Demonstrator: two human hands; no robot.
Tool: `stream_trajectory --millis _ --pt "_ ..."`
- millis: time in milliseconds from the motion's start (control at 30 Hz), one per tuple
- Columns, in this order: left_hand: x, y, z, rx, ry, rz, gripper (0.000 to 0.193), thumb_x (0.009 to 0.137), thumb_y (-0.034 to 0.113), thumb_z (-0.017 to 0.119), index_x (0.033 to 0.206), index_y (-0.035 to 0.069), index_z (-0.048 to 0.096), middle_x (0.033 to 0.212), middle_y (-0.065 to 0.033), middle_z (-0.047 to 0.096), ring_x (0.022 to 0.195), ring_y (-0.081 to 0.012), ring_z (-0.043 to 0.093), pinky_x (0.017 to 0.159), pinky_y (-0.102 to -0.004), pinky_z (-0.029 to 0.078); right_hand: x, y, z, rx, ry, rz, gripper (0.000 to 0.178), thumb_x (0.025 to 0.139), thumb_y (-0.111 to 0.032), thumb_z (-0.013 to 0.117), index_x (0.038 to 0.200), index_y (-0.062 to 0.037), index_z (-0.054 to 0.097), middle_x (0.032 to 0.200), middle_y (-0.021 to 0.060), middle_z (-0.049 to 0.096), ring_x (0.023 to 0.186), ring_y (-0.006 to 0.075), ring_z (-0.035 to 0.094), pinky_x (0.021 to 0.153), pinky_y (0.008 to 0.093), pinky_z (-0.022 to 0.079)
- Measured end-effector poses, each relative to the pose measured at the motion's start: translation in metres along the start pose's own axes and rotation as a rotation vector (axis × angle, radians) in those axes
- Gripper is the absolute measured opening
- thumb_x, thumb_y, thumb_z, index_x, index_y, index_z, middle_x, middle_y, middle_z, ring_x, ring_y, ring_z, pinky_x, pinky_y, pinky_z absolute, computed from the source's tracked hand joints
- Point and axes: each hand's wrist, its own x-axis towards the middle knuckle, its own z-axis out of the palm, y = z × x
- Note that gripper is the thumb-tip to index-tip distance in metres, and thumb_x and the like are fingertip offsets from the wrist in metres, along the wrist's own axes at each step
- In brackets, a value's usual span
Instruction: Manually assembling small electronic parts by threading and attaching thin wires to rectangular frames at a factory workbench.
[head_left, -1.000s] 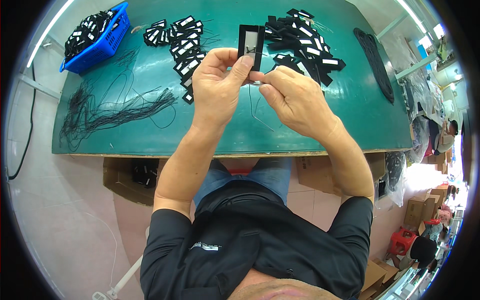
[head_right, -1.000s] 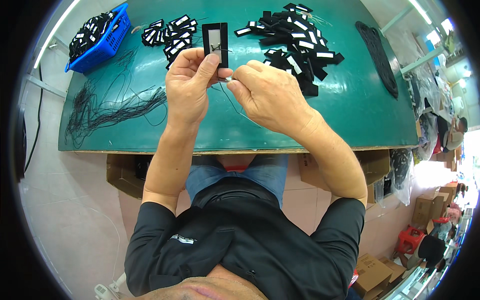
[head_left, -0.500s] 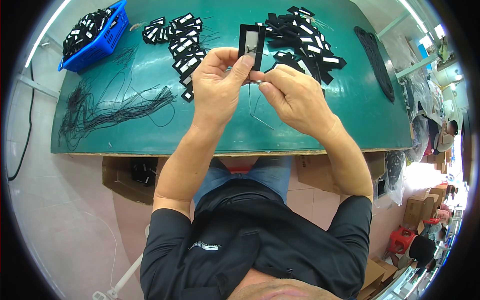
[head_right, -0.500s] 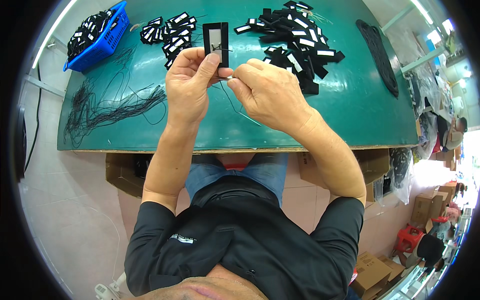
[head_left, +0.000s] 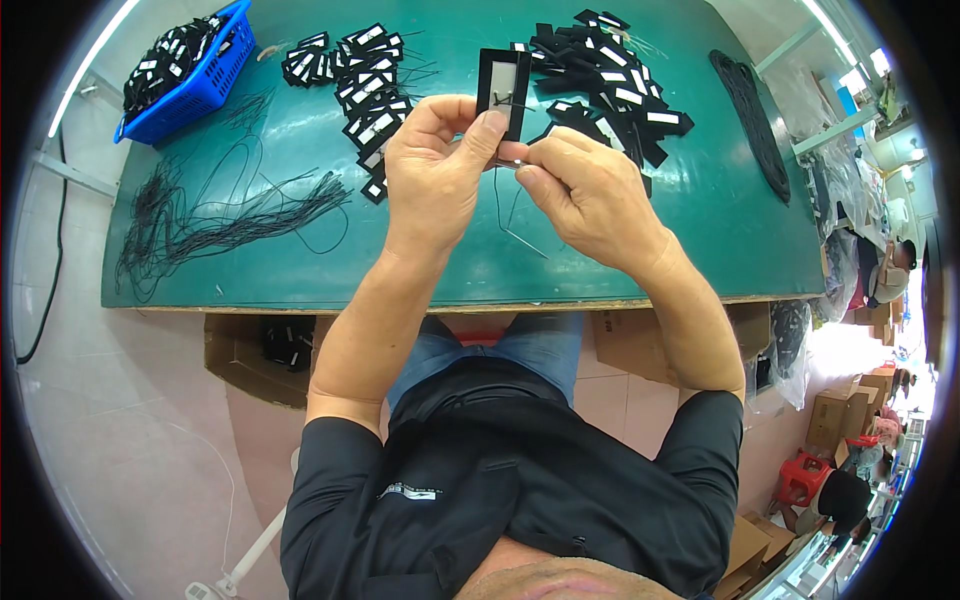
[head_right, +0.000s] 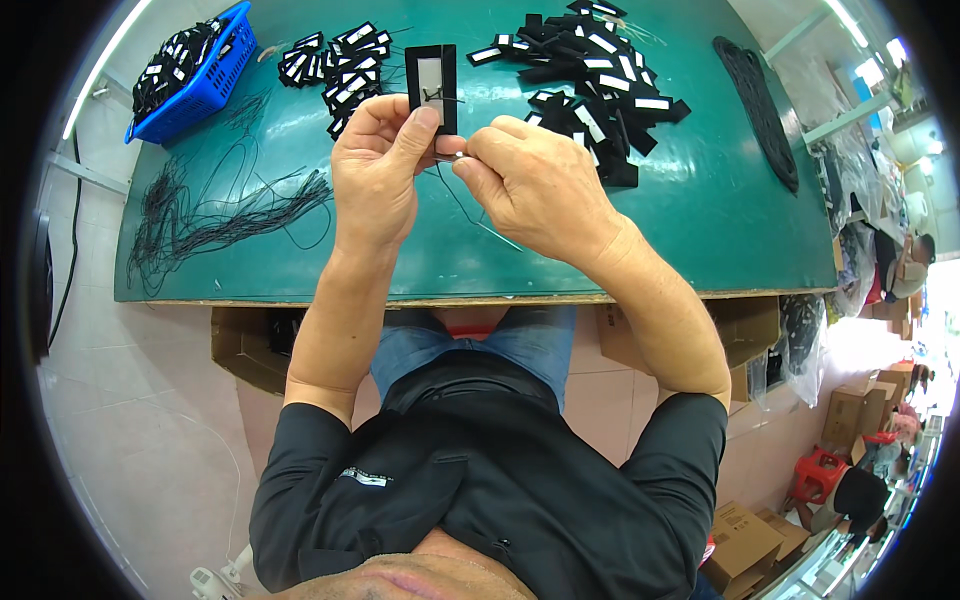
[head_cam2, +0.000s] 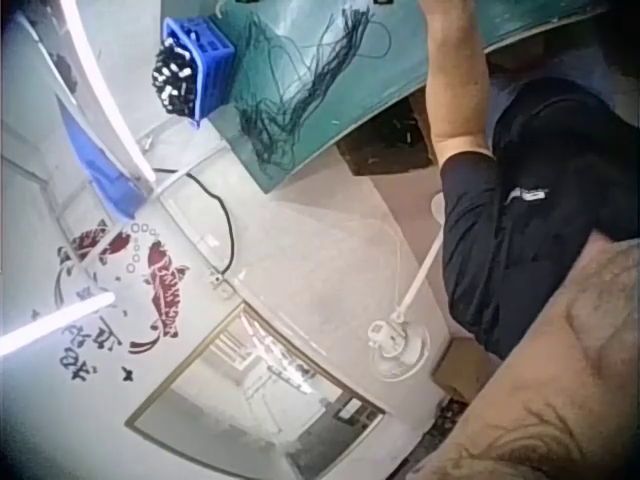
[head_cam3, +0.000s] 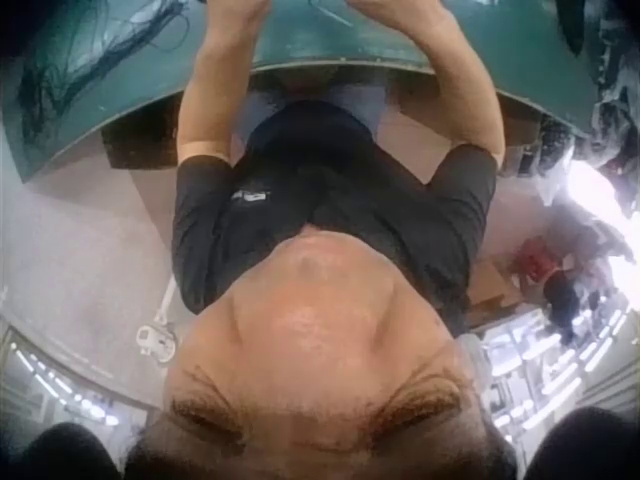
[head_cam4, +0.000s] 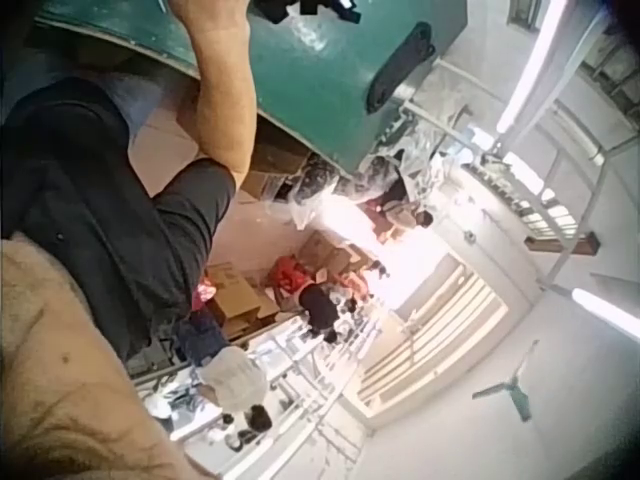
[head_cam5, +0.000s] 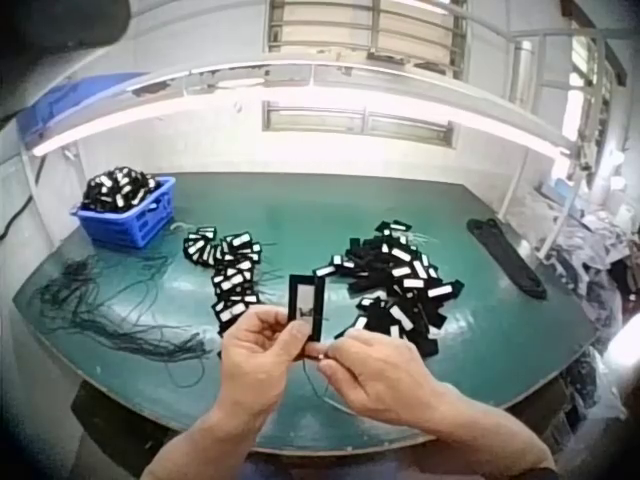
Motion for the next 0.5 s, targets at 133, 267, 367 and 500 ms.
stream_trajectory --millis 133,267,367,500 --pt "0.001 -0.002 0.0 -0.002 -0.003 0.0 0.016 0.098 0.007 0.07 0.106 -0.004 0.061 0.094 -0.0115 0.07 0.077 -0.0193 0.074 0.069 -0.0281 0.062 -0.001 0.002 0.002 0.004 0.006 0.007 0.013 0.094 -0.015 0.067 0.094 -0.0019 0.07 0.076 0.0097 0.058 0.066 0.0264 0.059 0.06 0.0381 0.047" --pt "0.001 -0.003 -0.001 -0.006 0.008 -0.006 0.016 0.097 0.007 0.07 0.105 -0.004 0.062 0.094 -0.0115 0.07 0.076 -0.019 0.074 0.069 -0.0277 0.062 -0.001 0.006 0.003 -0.009 -0.01 0.013 0.013 0.094 -0.015 0.067 0.095 -0.0022 0.07 0.076 0.0096 0.058 0.066 0.0261 0.058 0.059 0.0378 0.046" --pt "0.002 -0.004 -0.003 0.007 0.019 -0.014 0.015 0.097 0.007 0.07 0.104 -0.003 0.062 0.094 -0.0115 0.07 0.076 -0.0188 0.074 0.068 -0.0273 0.062 -0.003 0.008 0.004 -0.008 -0.025 0.016 0.012 0.094 -0.015 0.068 0.096 -0.0026 0.07 0.077 0.0096 0.058 0.066 0.0261 0.058 0.059 0.0373 0.046" --pt "-0.002 -0.009 -0.01 -0.008 0.043 -0.026 0.015 0.097 0.007 0.071 0.103 -0.003 0.062 0.093 -0.011 0.07 0.076 -0.0184 0.074 0.068 -0.0271 0.063 -0.01 0.011 0.006 0.075 -0.011 0.005 0.014 0.095 -0.015 0.068 0.098 -0.0018 0.069 0.079 0.0098 0.058 0.066 0.0246 0.058 0.059 0.036 0.045"
